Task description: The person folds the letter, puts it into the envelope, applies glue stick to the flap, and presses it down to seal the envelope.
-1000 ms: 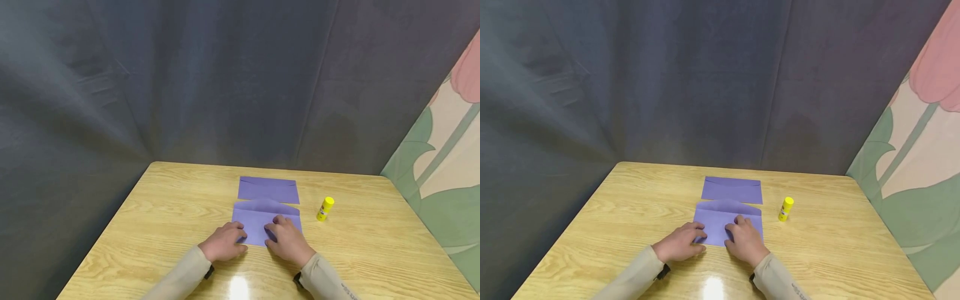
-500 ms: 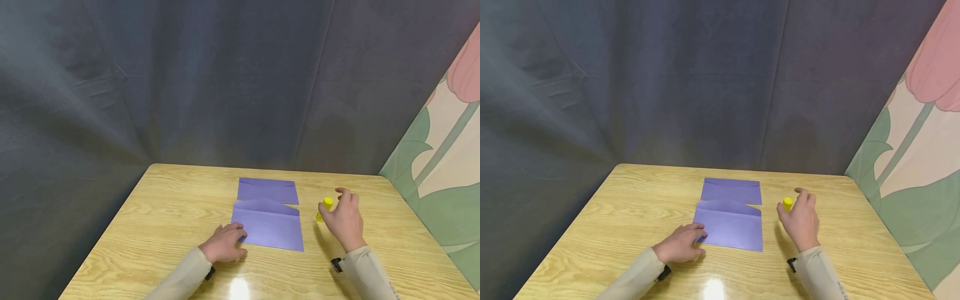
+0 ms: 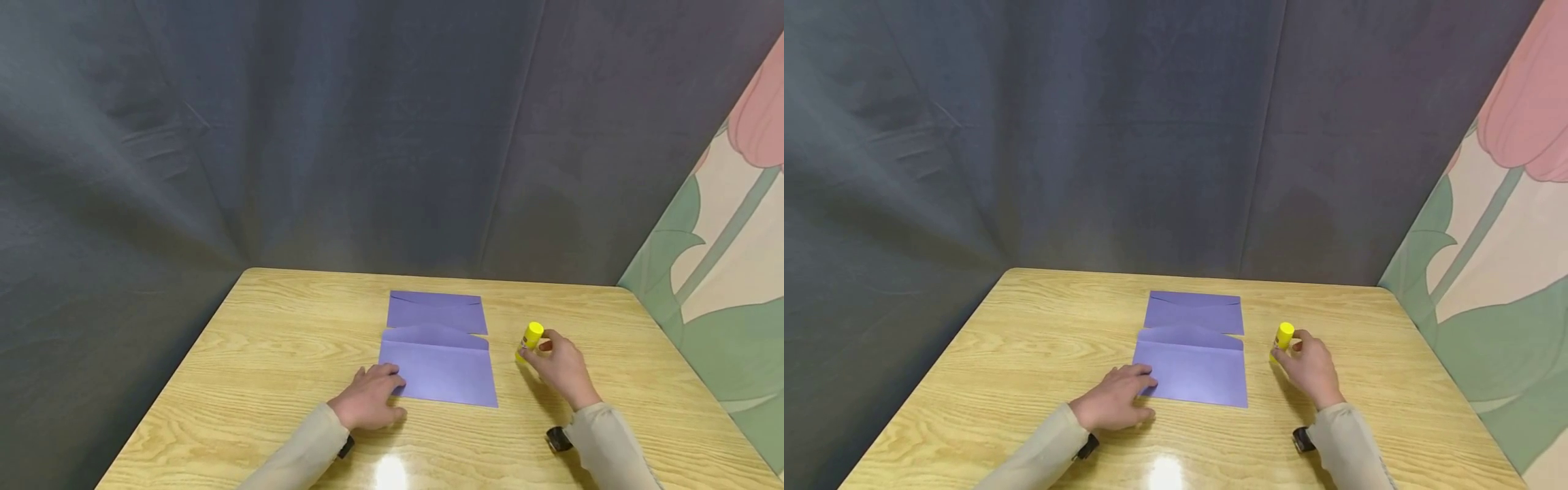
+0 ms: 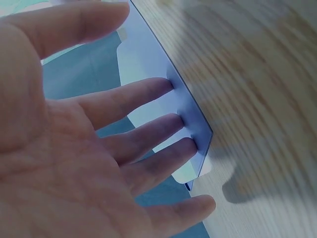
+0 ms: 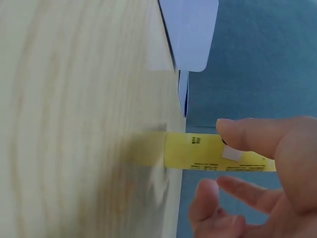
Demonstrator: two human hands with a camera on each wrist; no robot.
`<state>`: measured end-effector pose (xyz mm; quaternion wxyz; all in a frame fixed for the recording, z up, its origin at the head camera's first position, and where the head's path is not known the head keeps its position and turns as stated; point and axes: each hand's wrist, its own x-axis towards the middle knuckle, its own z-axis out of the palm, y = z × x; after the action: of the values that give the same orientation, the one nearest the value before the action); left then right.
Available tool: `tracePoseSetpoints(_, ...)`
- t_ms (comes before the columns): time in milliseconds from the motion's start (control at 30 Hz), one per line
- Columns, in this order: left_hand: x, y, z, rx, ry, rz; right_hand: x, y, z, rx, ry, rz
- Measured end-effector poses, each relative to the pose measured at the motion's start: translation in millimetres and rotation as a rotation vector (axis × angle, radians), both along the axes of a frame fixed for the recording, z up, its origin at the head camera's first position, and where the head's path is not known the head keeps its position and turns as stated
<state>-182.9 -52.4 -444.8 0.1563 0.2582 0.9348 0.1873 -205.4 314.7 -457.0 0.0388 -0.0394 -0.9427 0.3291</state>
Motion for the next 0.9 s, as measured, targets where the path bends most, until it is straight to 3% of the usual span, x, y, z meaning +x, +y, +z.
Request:
tracePoseSetpoints(367, -2.3, 0.5, -1.1, 0.044, 0.009, -0.019, -2.7, -3.9, -11.2, -0.055, 0.046, 0.006)
tracePoseSetpoints(467, -7.5, -0.5, -3.4, 0.171, 0.025, 0.000, -0.3, -18.5, -3.4, -0.039, 0.104, 0.007)
tracePoseSetpoints(633, -16.1, 5.3, -0.3, 0.534, -0.007, 0.046, 5.1, -59.6, 15.6, -0.007, 0.225, 0.116)
tracePoseSetpoints(767, -18.3, 13.4, 11.8, 0.754, -0.072, 0.056, 11.7, -95.5, 26.5, -0.099, 0.187, 0.255)
tracePoseSetpoints(900, -20.8, 17.9, 20.6, 0.850, -0.104, 0.082, 15.5, -122.9, 31.4, -0.205, 0.125, 0.422)
